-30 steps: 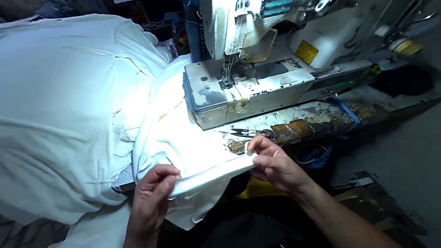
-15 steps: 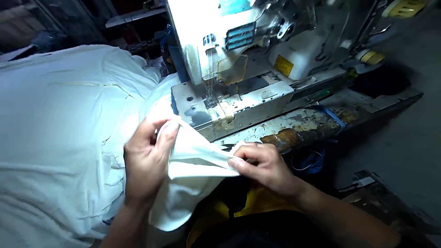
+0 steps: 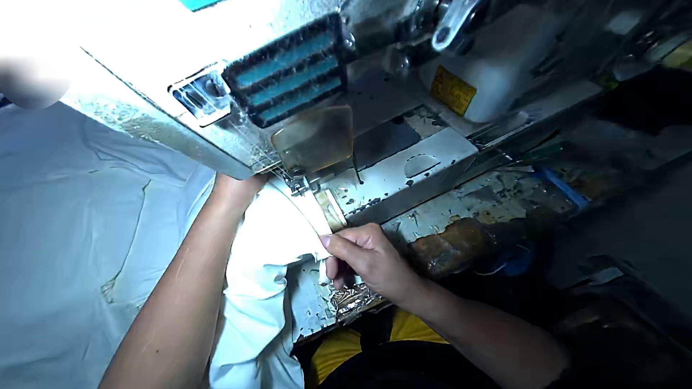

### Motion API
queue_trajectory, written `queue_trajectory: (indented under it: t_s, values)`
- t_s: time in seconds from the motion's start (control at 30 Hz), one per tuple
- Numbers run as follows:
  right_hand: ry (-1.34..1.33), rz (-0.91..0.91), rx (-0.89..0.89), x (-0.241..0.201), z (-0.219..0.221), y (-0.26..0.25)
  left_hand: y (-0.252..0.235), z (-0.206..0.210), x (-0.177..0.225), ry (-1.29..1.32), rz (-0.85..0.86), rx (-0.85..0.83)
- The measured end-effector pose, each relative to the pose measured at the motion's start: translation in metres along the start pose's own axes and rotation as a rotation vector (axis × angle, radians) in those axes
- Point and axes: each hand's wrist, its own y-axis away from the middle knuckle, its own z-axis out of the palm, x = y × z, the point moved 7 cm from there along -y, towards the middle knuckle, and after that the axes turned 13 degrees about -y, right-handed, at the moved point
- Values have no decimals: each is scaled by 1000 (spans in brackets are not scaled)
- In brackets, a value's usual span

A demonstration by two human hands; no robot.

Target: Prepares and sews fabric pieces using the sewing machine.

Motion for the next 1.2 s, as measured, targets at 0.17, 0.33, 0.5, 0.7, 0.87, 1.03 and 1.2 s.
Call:
queue_trajectory:
  t_s: [0.17, 0.33, 0.5, 0.7, 0.87, 1.03, 1.2]
  values:
    - [223, 50, -38, 3, 6, -6, -15, 9, -10, -53, 105, 70]
    - [617, -487, 49, -48, -10, 34, 28, -65, 41, 45, 7, -20]
    - [980, -779, 109, -73, 0, 30, 84, -75, 68, -63, 355, 91]
    - [238, -258, -81, -54, 12, 3, 81, -93, 59, 15, 318, 429]
    - [71, -8, -56, -41, 12, -5, 88, -102, 62, 128, 329, 722]
    - [270, -246, -175, -44, 24, 17, 118, -113, 88, 77, 398, 670]
    - [365, -381, -241, -45, 31, 63, 148, -132, 100, 242, 373, 469]
